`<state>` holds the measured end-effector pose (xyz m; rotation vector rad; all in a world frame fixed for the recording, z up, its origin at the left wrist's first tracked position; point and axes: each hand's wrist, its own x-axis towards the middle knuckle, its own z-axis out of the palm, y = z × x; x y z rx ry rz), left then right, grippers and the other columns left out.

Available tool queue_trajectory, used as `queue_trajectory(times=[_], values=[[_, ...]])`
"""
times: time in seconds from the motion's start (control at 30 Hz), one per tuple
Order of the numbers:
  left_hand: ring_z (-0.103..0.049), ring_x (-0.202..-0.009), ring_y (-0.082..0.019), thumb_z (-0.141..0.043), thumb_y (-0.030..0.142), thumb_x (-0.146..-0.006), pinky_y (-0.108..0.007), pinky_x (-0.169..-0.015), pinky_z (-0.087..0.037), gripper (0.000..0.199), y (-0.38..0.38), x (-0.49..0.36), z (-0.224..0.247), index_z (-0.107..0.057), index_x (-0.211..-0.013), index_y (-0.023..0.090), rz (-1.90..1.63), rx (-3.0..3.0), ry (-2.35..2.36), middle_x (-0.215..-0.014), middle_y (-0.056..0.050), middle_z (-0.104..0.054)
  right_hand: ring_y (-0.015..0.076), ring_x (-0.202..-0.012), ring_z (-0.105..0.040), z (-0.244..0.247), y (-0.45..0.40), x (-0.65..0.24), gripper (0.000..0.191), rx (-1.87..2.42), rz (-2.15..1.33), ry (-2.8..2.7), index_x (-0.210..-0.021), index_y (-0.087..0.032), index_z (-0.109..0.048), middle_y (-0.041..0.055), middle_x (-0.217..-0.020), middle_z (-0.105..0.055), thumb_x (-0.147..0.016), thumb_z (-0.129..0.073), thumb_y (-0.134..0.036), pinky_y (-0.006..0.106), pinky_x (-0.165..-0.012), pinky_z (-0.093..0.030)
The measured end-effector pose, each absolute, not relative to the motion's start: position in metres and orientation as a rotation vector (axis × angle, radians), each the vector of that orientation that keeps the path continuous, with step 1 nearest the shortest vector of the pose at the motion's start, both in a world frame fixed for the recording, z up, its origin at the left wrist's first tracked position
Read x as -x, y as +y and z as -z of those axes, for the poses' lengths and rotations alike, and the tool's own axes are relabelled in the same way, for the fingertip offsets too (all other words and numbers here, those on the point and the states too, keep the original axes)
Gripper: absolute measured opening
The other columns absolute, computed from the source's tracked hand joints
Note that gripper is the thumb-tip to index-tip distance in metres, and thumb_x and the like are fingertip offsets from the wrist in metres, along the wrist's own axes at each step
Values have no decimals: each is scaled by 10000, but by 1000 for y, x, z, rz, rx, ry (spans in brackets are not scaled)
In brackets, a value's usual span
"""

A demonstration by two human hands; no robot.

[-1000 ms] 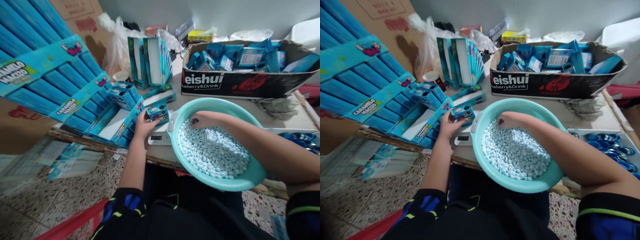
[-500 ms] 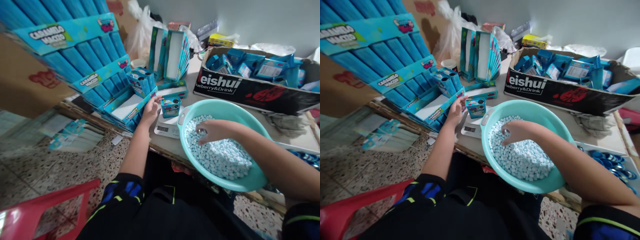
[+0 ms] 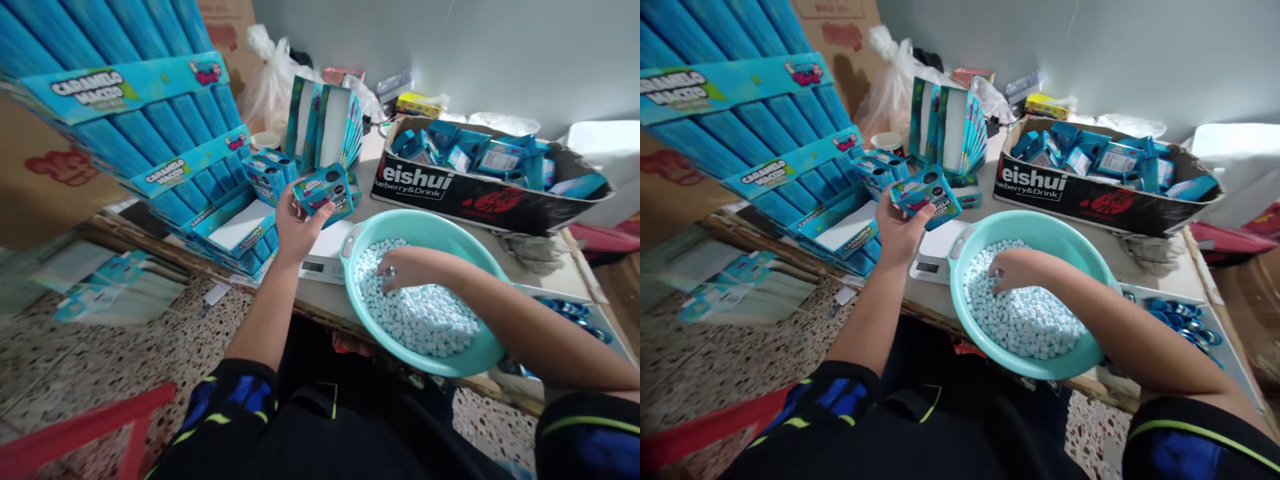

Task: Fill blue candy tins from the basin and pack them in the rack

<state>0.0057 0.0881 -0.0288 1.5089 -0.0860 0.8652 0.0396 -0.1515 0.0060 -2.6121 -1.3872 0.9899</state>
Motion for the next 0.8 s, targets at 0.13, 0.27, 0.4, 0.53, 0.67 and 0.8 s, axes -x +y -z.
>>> queue_trajectory(times=[0.13,0.27,0.4,0.53,0.67,0.8], values=[[-717,-1036,-293,-846,409,-784,-475,-914,-612,499,40,-10,-6,-597,-1169,213,-549,-1547,-280,-1063,-64,-710,356,-1159,-646,4,-172,-17,618,2586,-811,-1392,-1383,-174,-666,161,-1368,-653,-948,-600,-608,457,-991,-498],[-721,-949,-285,-903,274,-683,-433,-834,-608,542,8,-20,3,-624,-1134,163,-193,-1666,-365,-1008,-94,-726,392,-1199,-580,19,-191,13,675,2627,-553,-1458,-1361,-101,-630,220,-1332,-629,-954,-593,-638,535,-1032,-478],[-720,-939,-253,-883,247,-679,-395,-844,-586,530,9,-25,18,-636,-1143,176,-63,-1739,-329,-1008,-74,-734,303,-964,-637,26,-187,23,387,2625,-435,-1408,-1098,-151,-705,146,-1076,-704,-1037,-520,-485,462,-914,-502],[-714,-934,-229,-866,305,-706,-352,-818,-578,532,17,-24,17,-618,-1163,192,-66,-1677,-287,-1031,-64,-725,224,-834,-657,32,-176,10,246,2517,-462,-1317,-967,-180,-724,83,-933,-733,-1030,-545,-336,358,-823,-466],[-708,-956,-249,-836,326,-741,-373,-831,-557,501,17,-21,9,-628,-1184,218,-92,-1857,-292,-1042,-62,-726,183,-695,-604,30,-181,-4,162,2407,-480,-1028,-856,-188,-711,39,-765,-694,-945,-592,-252,308,-669,-402],[-698,-901,-267,-760,277,-772,-382,-775,-524,390,12,-21,4,-647,-1142,229,-40,-2098,-353,-1017,-62,-734,148,-595,-529,15,-197,-7,182,2035,-344,-678,-742,-201,-639,4,-645,-603,-896,-600,-291,290,-592,-405]])
